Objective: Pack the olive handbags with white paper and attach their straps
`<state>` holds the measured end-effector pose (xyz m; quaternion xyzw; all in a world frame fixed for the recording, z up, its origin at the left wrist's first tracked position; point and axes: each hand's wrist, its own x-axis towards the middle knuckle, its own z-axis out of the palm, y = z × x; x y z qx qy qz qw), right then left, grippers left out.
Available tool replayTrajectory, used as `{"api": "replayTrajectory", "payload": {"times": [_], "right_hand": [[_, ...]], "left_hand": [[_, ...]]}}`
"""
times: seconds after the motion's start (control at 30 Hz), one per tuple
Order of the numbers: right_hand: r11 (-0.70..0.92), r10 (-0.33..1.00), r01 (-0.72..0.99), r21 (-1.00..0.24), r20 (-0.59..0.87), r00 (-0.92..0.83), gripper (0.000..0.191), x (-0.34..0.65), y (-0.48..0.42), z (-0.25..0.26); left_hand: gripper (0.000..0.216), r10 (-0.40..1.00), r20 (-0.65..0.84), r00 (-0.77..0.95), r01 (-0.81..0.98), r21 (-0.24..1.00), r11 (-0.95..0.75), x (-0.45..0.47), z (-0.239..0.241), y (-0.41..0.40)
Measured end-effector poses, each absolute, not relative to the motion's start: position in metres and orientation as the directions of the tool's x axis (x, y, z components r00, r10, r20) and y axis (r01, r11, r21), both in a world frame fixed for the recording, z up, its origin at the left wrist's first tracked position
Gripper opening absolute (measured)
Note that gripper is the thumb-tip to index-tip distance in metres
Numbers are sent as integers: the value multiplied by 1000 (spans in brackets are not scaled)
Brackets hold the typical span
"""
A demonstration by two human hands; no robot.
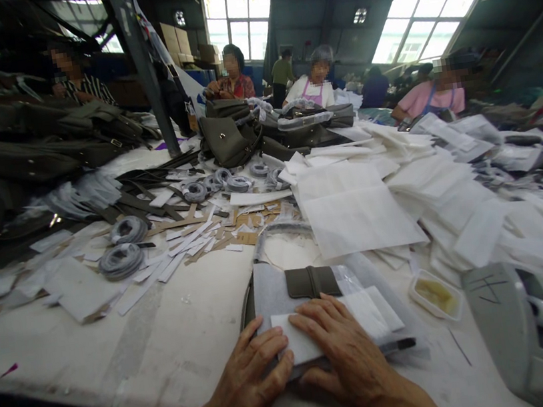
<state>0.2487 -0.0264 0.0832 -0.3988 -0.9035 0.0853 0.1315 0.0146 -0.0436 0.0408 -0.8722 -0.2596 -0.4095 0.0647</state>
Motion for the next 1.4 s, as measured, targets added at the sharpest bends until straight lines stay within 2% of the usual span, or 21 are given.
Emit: {"api": "replayTrajectory", "payload": {"times": [0.27, 0.4, 0.57, 0.7, 0.83, 0.97, 1.1, 1.2, 1.3, 1.4], "right_hand": [[673, 739, 702, -230, 214, -639, 63, 245, -33, 78], [674, 738, 708, -212, 223, -636, 59, 243, -35, 79], [659, 751, 721, -211, 215, -624, 64, 243, -32, 83], [657, 753, 731, -185, 199, -627, 70, 243, -31, 83], [658, 745, 745, -109, 238, -623, 77, 241, -35, 80], [636, 746, 771, -44, 294, -598, 70, 240, -38, 78], [637, 743, 768, -63, 315, -591, 60, 240, -36, 76], [639, 736, 764, -94, 365, -571, 59, 239, -35, 73], [643, 720, 757, -110, 423, -550, 61, 238, -36, 68], [652, 709, 748, -124, 449, -544, 63, 238, -37, 64]], "left_hand": [[16, 372, 772, 516, 520, 63, -852, 18, 34, -45], [22, 367, 698, 614, 541, -34, -840, 11, 40, -49], [24, 333, 652, 681, 539, -139, -830, 9, 47, -46], [22, 331, 640, 693, 551, -176, -816, 14, 41, -38], [23, 366, 619, 695, 534, -103, -839, 15, 42, -28], [23, 429, 582, 690, 518, 17, -855, 15, 51, -19], [23, 462, 584, 667, 507, 99, -856, 15, 52, -17], [26, 510, 641, 574, 556, 152, -817, 13, 45, -23], [41, 601, 657, 455, 641, 226, -733, 11, 35, -30], [58, 679, 611, 408, 640, 339, -690, 13, 30, -36]]}}
